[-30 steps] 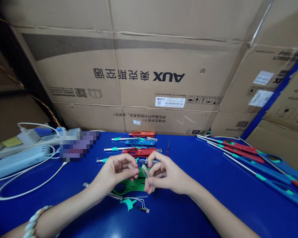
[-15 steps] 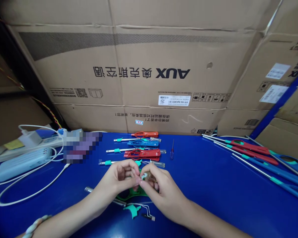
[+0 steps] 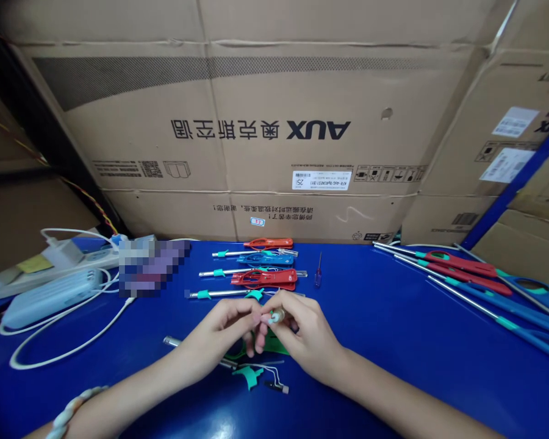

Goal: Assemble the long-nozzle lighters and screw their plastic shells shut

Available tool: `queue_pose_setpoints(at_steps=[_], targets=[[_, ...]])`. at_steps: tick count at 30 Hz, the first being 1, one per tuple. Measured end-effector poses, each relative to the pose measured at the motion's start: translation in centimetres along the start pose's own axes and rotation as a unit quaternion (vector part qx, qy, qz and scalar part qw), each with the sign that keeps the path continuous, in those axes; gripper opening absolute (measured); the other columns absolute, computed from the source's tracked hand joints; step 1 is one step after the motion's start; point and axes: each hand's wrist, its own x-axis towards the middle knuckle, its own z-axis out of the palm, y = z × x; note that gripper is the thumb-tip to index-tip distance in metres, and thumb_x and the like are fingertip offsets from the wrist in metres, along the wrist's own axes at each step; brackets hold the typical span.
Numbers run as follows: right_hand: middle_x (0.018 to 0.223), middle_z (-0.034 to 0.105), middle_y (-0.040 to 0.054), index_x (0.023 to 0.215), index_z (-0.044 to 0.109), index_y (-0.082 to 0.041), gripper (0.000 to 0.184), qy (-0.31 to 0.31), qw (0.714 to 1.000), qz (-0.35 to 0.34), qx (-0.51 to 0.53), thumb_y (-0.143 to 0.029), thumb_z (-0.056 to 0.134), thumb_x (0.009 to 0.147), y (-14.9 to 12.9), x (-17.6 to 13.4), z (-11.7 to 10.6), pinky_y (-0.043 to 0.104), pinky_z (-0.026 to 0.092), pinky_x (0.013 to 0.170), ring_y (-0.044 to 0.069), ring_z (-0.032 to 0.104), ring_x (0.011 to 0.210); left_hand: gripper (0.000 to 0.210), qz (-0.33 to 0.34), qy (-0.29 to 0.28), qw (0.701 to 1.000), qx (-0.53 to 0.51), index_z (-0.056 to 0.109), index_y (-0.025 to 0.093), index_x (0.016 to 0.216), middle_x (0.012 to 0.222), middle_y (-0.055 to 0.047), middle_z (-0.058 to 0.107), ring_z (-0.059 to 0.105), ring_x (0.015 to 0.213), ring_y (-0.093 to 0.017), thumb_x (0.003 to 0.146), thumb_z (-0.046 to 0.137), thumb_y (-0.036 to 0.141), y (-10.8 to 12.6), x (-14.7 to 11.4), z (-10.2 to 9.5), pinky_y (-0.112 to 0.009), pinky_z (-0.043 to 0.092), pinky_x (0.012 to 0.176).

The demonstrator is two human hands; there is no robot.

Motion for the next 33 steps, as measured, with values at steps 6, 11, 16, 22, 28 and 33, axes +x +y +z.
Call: queue_pose_setpoints(at_steps=[6, 11, 16, 22, 28, 33], targets=[[0.069, 0.047, -0.0055, 0.094, 0.042, -0.024, 0.01, -0.038, 0.995, 0.066, 0.069, -0.02, 0.051, 0.091, -0.2, -0.2, 0.1, 0.02, 0.035, 0.049, 0.01, 0.043, 0.055, 0.031, 0.043, 0.021, 0.997, 0.065, 0.052, 0.013, 0.064, 0.056, 0.001, 0.053, 0.048, 0.051, -0.009, 0.086, 0.052, 0.035, 0.4, 0.1, -0.4, -0.02, 0.039, 0.054], [0.083, 0.043, -0.0025, 0.093, 0.032, -0.026, 0.012, -0.055, 0.993, 0.073, 0.073, -0.02, 0.043, 0.094, 0.4, -1.0, -0.4, 0.024, 0.039, 0.06, 0.012, 0.043, 0.067, 0.03, 0.063, 0.021, 0.99, 0.123, 0.052, 0.014, 0.064, 0.056, 0.002, 0.052, 0.046, 0.054, -0.009, 0.09, 0.047, 0.029, 0.9, 0.0, -1.1, -0.02, 0.036, 0.055], [0.078, 0.041, -0.0027, 0.095, 0.034, -0.025, 0.004, -0.067, 0.994, 0.072, 0.057, -0.021, 0.035, 0.097, 0.5, -1.5, -0.6, 0.025, 0.037, 0.058, 0.012, 0.041, 0.063, 0.029, 0.066, 0.013, 0.982, 0.177, 0.051, 0.015, 0.068, 0.059, 0.003, 0.05, 0.045, 0.057, -0.011, 0.092, 0.045, 0.029, 0.9, -0.1, -1.3, -0.021, 0.034, 0.056], [0.079, 0.046, -0.0026, 0.099, 0.033, -0.025, 0.012, -0.09, 0.991, 0.071, 0.067, -0.023, 0.044, 0.095, 0.2, -1.7, -0.5, 0.025, 0.04, 0.06, 0.013, 0.048, 0.067, 0.027, 0.072, -0.01, 0.976, 0.203, 0.05, 0.016, 0.069, 0.063, 0.003, 0.049, 0.045, 0.06, -0.011, 0.093, 0.044, 0.027, 1.1, -0.2, -1.1, -0.021, 0.034, 0.058], [0.085, 0.054, -0.0006, 0.103, 0.04, -0.025, 0.006, -0.091, 0.993, 0.053, 0.058, -0.024, 0.042, 0.097, 0.2, -1.4, -0.9, 0.024, 0.042, 0.065, 0.013, 0.055, 0.074, 0.03, 0.082, -0.014, 0.968, 0.236, 0.05, 0.015, 0.066, 0.061, 0.004, 0.049, 0.044, 0.059, -0.01, 0.094, 0.044, 0.026, 1.1, -0.3, -1.0, -0.021, 0.032, 0.058], [0.088, 0.057, 0.0, 0.102, 0.047, -0.023, 0.007, -0.084, 0.996, 0.026, 0.002, -0.022, 0.043, 0.096, 0.2, -1.0, -1.3, 0.024, 0.043, 0.068, 0.013, 0.055, 0.077, 0.031, 0.093, -0.011, 0.965, 0.245, 0.05, 0.016, 0.066, 0.062, 0.004, 0.048, 0.043, 0.06, -0.01, 0.094, 0.043, 0.026, 1.0, -0.5, -1.1, -0.021, 0.033, 0.058]])
